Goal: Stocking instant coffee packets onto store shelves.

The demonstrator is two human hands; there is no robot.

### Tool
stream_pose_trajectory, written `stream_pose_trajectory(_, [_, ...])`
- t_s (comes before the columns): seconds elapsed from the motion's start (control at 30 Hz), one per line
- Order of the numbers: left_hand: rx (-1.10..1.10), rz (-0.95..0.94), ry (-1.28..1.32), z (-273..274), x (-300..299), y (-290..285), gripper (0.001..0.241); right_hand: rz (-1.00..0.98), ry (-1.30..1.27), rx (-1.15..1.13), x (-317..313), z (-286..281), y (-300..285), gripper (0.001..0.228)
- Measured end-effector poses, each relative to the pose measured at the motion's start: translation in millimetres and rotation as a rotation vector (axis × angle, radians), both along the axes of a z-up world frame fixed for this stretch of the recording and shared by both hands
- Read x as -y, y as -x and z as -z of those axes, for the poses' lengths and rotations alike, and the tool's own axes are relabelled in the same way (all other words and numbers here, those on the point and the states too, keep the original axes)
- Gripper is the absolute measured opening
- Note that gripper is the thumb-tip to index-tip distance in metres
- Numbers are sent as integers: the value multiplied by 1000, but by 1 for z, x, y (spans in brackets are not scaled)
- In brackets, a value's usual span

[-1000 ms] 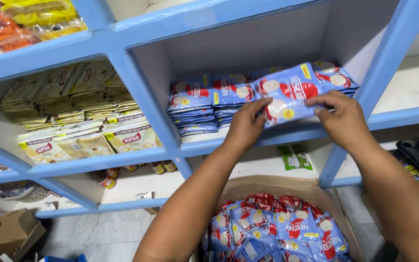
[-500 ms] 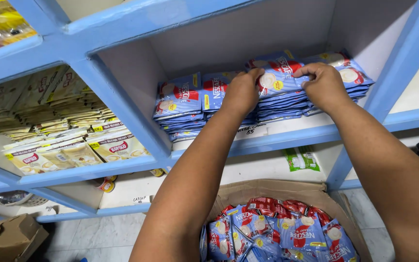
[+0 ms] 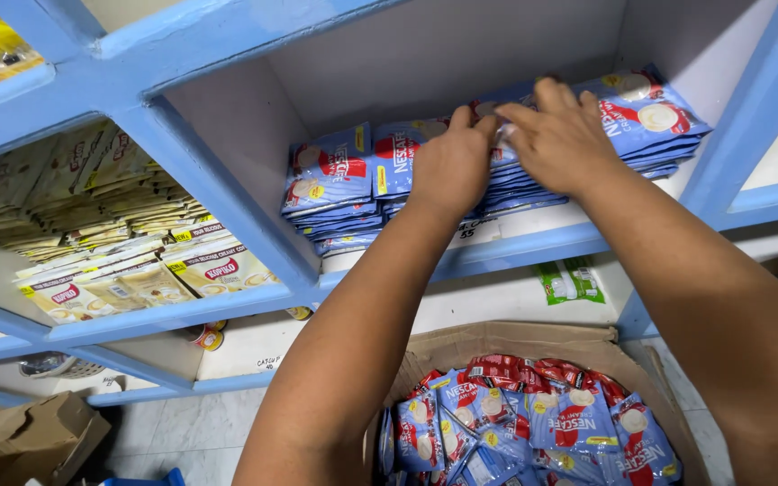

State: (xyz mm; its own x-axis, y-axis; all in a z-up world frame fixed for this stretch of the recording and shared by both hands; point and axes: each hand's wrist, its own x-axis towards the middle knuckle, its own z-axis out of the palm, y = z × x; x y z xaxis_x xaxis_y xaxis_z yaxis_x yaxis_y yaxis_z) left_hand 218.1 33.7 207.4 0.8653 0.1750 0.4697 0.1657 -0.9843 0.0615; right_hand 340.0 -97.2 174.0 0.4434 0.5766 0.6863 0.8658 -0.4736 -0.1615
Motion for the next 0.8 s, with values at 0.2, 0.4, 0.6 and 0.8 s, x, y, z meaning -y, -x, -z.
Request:
stream_pose_trajectory(0.2, [233, 188, 63, 23, 17, 70, 29, 6, 202, -84, -22, 13, -8, 46])
stream_pose_trajectory(0.4, [317, 192, 301, 86, 8, 134, 17, 16, 226, -128, -23, 16, -7, 45])
stream_pose_trajectory(0.6, [364, 234, 558, 113, 37, 189, 15, -59, -67, 169, -6, 1, 40, 32])
stream_pose_trajectory(0.8, [369, 114, 858, 165, 19, 218, 14, -277, -304, -60, 17, 83, 117, 15])
